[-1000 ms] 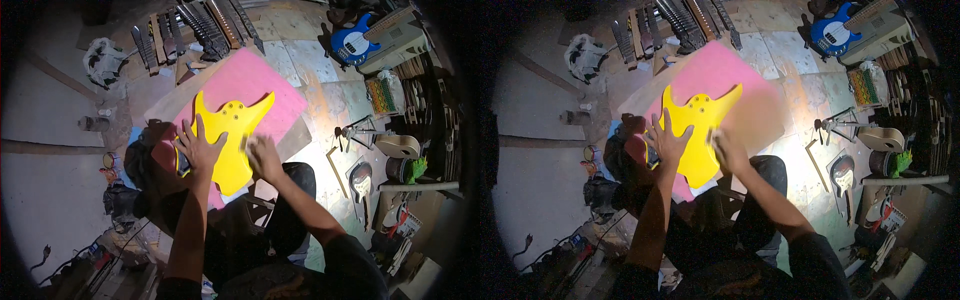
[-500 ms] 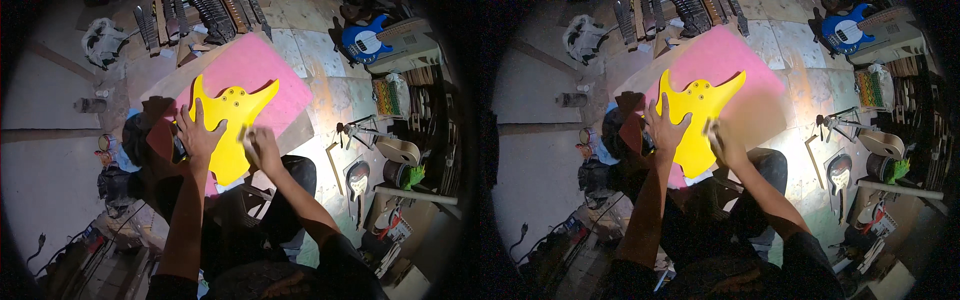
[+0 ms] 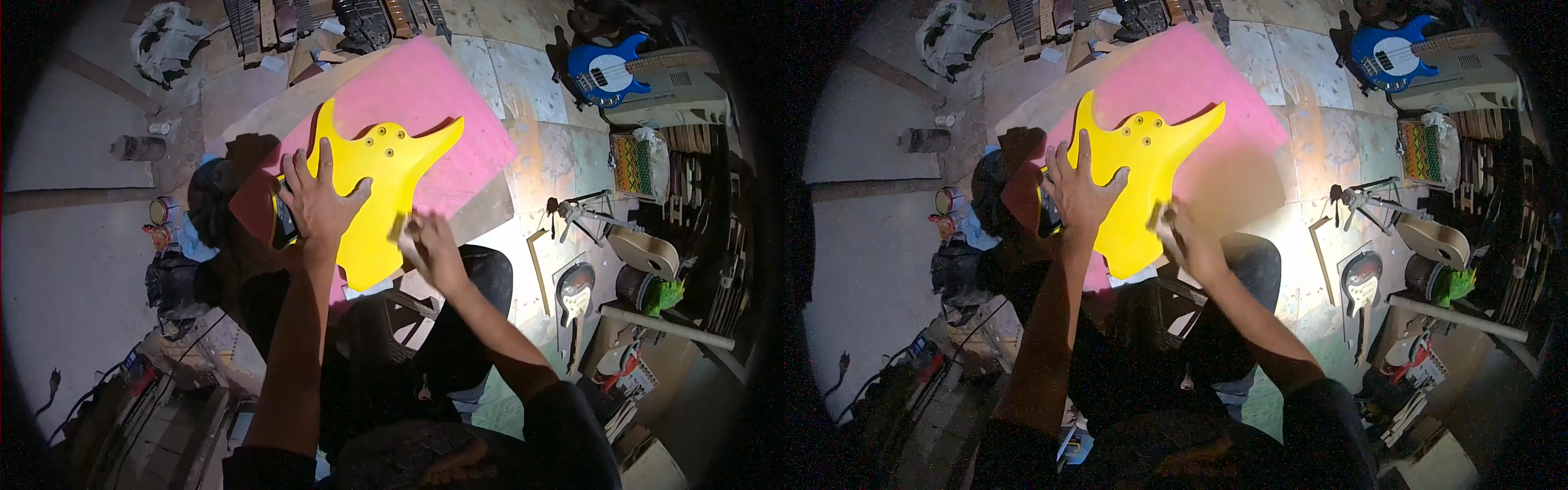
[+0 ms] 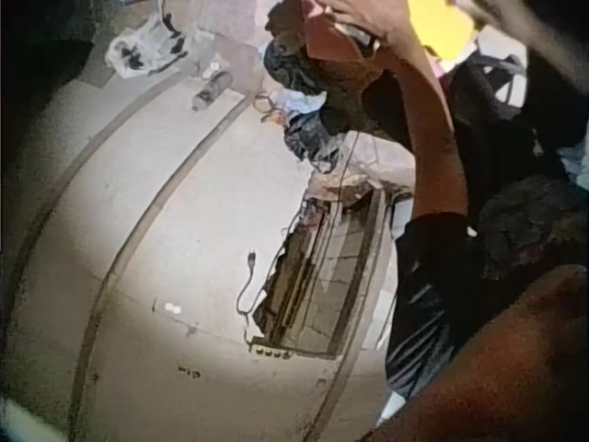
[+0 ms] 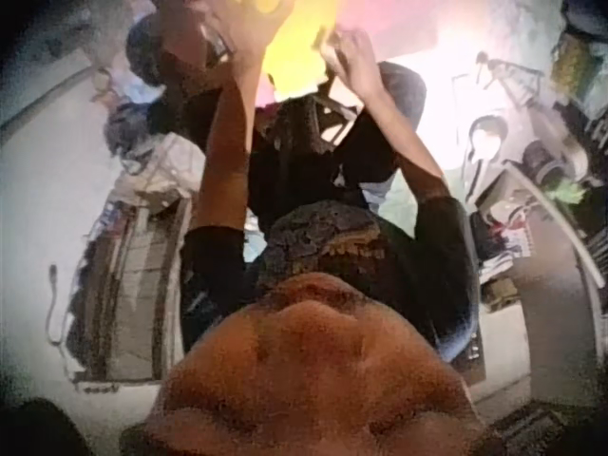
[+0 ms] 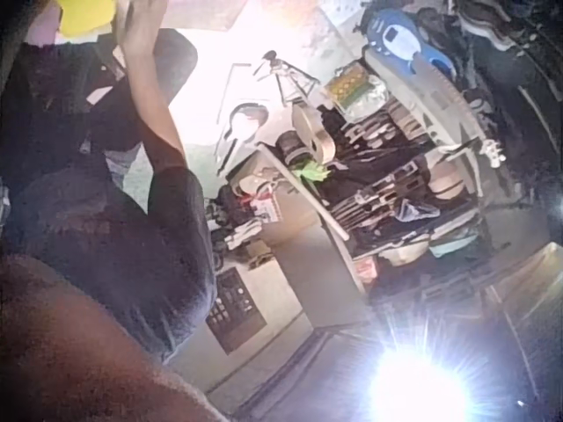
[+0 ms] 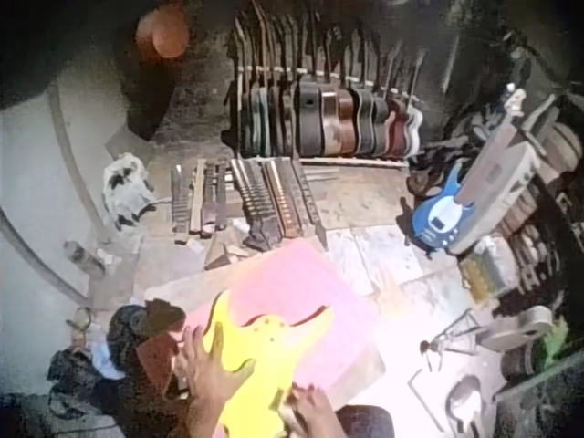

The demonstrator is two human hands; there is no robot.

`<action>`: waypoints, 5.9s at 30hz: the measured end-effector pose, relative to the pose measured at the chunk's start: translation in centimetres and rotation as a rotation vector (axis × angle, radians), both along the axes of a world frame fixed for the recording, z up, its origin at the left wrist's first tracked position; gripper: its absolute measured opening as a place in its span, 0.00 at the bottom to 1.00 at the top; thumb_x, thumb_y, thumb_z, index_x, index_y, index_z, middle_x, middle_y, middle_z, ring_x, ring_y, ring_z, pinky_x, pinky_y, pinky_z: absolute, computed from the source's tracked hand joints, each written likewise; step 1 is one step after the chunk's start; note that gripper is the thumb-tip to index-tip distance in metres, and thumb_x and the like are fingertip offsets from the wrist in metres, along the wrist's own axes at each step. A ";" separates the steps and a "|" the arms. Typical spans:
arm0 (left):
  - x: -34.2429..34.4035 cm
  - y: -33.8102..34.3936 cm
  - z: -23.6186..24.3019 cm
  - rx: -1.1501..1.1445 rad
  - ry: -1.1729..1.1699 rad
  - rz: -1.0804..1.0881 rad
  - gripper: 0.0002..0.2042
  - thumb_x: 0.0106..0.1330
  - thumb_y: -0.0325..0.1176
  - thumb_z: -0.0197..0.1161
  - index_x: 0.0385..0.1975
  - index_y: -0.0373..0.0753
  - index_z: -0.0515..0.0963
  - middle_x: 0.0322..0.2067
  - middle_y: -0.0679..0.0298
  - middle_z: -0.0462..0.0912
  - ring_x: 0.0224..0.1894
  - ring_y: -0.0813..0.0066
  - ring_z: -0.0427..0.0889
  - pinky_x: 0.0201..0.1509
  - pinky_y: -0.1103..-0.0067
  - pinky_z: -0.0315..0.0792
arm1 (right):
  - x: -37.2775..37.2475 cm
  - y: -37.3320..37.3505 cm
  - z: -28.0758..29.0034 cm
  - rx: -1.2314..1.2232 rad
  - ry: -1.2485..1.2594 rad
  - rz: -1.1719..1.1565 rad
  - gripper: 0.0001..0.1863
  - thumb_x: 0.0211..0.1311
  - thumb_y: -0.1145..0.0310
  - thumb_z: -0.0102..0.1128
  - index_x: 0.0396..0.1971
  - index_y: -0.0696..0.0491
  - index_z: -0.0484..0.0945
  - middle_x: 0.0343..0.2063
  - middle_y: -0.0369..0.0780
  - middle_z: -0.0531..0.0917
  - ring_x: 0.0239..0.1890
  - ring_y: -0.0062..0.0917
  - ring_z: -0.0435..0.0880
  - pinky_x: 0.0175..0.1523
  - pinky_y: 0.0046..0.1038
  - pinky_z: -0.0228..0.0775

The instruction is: The person applies a substance to a yellow electric guitar body and wipes the surface with a cloth.

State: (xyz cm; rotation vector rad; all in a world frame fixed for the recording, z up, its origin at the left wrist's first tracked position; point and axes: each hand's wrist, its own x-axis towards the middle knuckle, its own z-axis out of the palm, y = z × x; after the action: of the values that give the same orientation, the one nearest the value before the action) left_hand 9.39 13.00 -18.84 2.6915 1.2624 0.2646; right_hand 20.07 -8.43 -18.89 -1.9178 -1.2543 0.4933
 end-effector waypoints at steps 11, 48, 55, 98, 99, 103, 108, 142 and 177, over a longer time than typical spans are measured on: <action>0.3 0.2 -0.2 0.009 -0.011 0.010 0.47 0.56 0.61 0.71 0.75 0.49 0.63 0.67 0.43 0.65 0.72 0.43 0.59 0.65 0.41 0.58 | 0.3 1.6 2.0 0.034 -0.020 -0.011 0.20 0.58 0.78 0.69 0.50 0.60 0.75 0.52 0.53 0.77 0.54 0.54 0.74 0.67 0.49 0.61; -0.1 0.1 -0.6 0.007 0.007 0.012 0.47 0.56 0.63 0.69 0.75 0.48 0.63 0.65 0.46 0.66 0.72 0.46 0.59 0.71 0.32 0.46 | -0.1 3.6 1.0 0.020 0.097 -0.237 0.17 0.60 0.80 0.69 0.49 0.59 0.78 0.50 0.51 0.78 0.50 0.42 0.81 0.52 0.36 0.76; 0.1 0.3 -0.6 0.004 0.006 -0.003 0.47 0.56 0.63 0.69 0.75 0.47 0.63 0.65 0.46 0.66 0.72 0.47 0.60 0.71 0.34 0.46 | 1.1 4.0 0.5 -0.029 -0.245 -0.163 0.19 0.58 0.81 0.70 0.49 0.58 0.77 0.49 0.52 0.77 0.50 0.46 0.79 0.55 0.38 0.74; 0.1 0.2 -0.8 0.009 0.010 0.007 0.48 0.57 0.62 0.70 0.76 0.48 0.60 0.65 0.46 0.66 0.71 0.45 0.61 0.70 0.30 0.45 | 1.6 5.0 1.2 -0.012 -0.200 -0.143 0.19 0.58 0.78 0.70 0.49 0.59 0.76 0.49 0.51 0.78 0.50 0.50 0.76 0.55 0.40 0.73; 0.1 0.2 -0.8 0.010 0.003 0.007 0.48 0.57 0.62 0.70 0.76 0.48 0.60 0.65 0.46 0.66 0.72 0.44 0.61 0.70 0.30 0.45 | 1.3 4.6 0.7 -0.005 -0.163 -0.126 0.18 0.57 0.78 0.71 0.47 0.59 0.77 0.48 0.51 0.78 0.50 0.50 0.77 0.55 0.40 0.73; -0.1 0.1 -0.8 0.036 0.012 0.003 0.48 0.57 0.61 0.70 0.76 0.49 0.60 0.65 0.47 0.66 0.71 0.44 0.62 0.69 0.31 0.48 | -1.6 -0.3 0.4 0.004 0.045 -0.009 0.18 0.55 0.79 0.72 0.46 0.57 0.78 0.47 0.50 0.79 0.49 0.48 0.78 0.55 0.40 0.73; 0.4 0.1 -0.3 -0.029 -0.022 0.015 0.47 0.57 0.60 0.71 0.76 0.49 0.60 0.65 0.47 0.66 0.71 0.44 0.63 0.68 0.30 0.50 | 1.2 4.3 0.8 0.017 -0.207 -0.149 0.18 0.59 0.74 0.71 0.49 0.58 0.78 0.50 0.51 0.78 0.51 0.50 0.78 0.56 0.42 0.74; 0.6 -0.5 0.1 -0.190 -0.049 0.075 0.47 0.59 0.55 0.71 0.77 0.47 0.58 0.69 0.41 0.65 0.67 0.37 0.69 0.69 0.52 0.66 | 2.4 3.4 -0.9 0.031 -0.238 -0.207 0.16 0.60 0.73 0.70 0.46 0.59 0.77 0.52 0.55 0.79 0.53 0.53 0.78 0.58 0.44 0.72; -11.3 3.9 -2.4 -0.352 -0.440 0.242 0.16 0.71 0.34 0.61 0.55 0.35 0.82 0.53 0.50 0.84 0.58 0.54 0.81 0.64 0.65 0.71 | -8.6 5.4 2.6 0.161 -0.502 0.223 0.12 0.70 0.66 0.57 0.48 0.54 0.79 0.39 0.48 0.82 0.41 0.41 0.81 0.47 0.42 0.73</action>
State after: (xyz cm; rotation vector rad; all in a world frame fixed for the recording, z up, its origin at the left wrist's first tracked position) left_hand -1.93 16.89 -21.24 2.0438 1.3396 0.5678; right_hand 11.49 -3.05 -16.27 -1.8317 -1.7818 0.0083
